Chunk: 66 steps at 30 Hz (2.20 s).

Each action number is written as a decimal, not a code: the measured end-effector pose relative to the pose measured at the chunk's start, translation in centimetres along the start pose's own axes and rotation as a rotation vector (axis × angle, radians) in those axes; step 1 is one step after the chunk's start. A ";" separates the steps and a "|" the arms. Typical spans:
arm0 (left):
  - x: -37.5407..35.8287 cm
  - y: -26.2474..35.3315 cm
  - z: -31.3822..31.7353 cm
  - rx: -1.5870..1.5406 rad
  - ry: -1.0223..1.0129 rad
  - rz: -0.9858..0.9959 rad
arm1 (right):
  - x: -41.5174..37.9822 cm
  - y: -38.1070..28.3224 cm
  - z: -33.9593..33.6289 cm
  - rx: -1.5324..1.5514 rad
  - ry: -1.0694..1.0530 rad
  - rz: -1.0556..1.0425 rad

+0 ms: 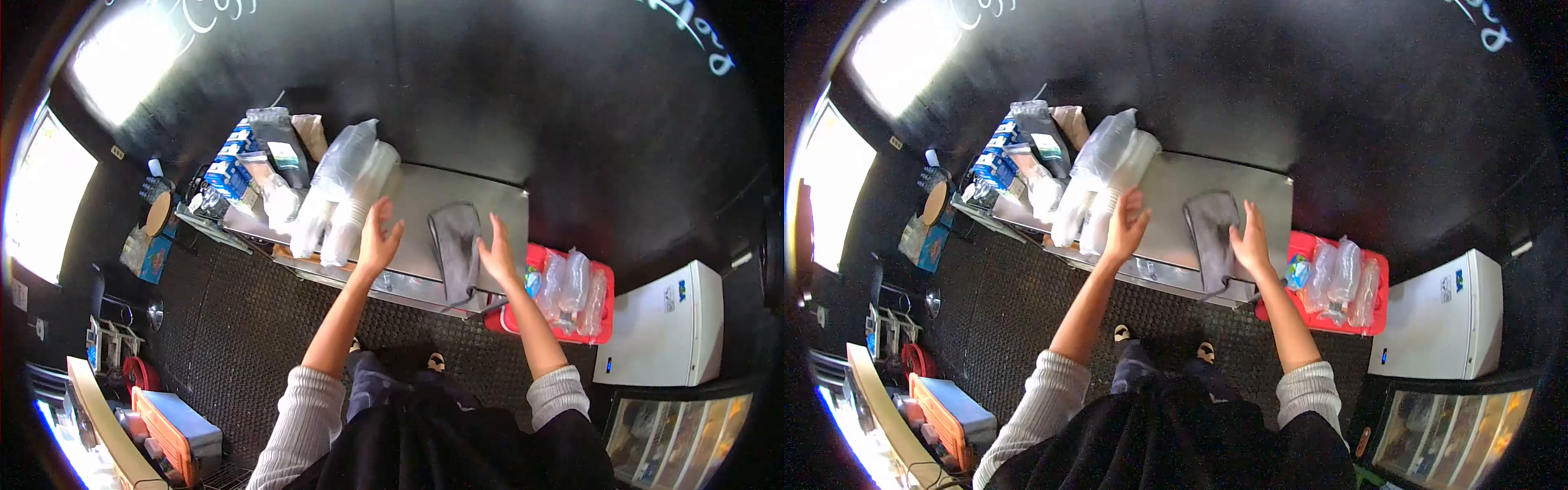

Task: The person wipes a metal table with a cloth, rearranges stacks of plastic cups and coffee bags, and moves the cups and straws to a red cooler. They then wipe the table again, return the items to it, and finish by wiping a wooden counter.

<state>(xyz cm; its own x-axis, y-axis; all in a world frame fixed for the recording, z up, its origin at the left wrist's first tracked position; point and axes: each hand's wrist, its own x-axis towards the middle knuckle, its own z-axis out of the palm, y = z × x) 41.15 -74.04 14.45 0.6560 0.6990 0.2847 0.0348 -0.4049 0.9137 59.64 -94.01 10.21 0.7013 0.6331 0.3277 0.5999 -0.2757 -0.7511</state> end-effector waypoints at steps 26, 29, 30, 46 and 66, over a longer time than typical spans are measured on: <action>0.7 -15.4 -21.5 0.333 -0.066 -0.001 | -6.2 -9.0 22.1 -0.308 -0.311 -0.125; 0.9 -17.1 -21.2 0.212 -0.103 -0.133 | -5.9 -8.6 20.8 -0.201 -0.178 0.063; 0.9 -17.8 -21.0 0.209 -0.106 -0.127 | -5.6 -8.5 20.8 -0.110 -0.066 0.190; 0.0 -19.9 -17.0 0.159 -0.029 -0.159 | 1.9 -15.0 27.8 -0.145 -0.163 0.443; 0.5 -19.6 -21.7 0.030 -0.065 -0.207 | 5.1 -25.0 26.2 -0.413 -0.312 -0.440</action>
<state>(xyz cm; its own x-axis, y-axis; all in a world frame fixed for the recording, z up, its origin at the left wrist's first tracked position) 24.45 -52.96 2.95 0.6799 0.7298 0.0721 0.1956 -0.2752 0.9413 38.14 -64.88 15.66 0.2514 0.9114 0.3259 0.9453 -0.1589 -0.2848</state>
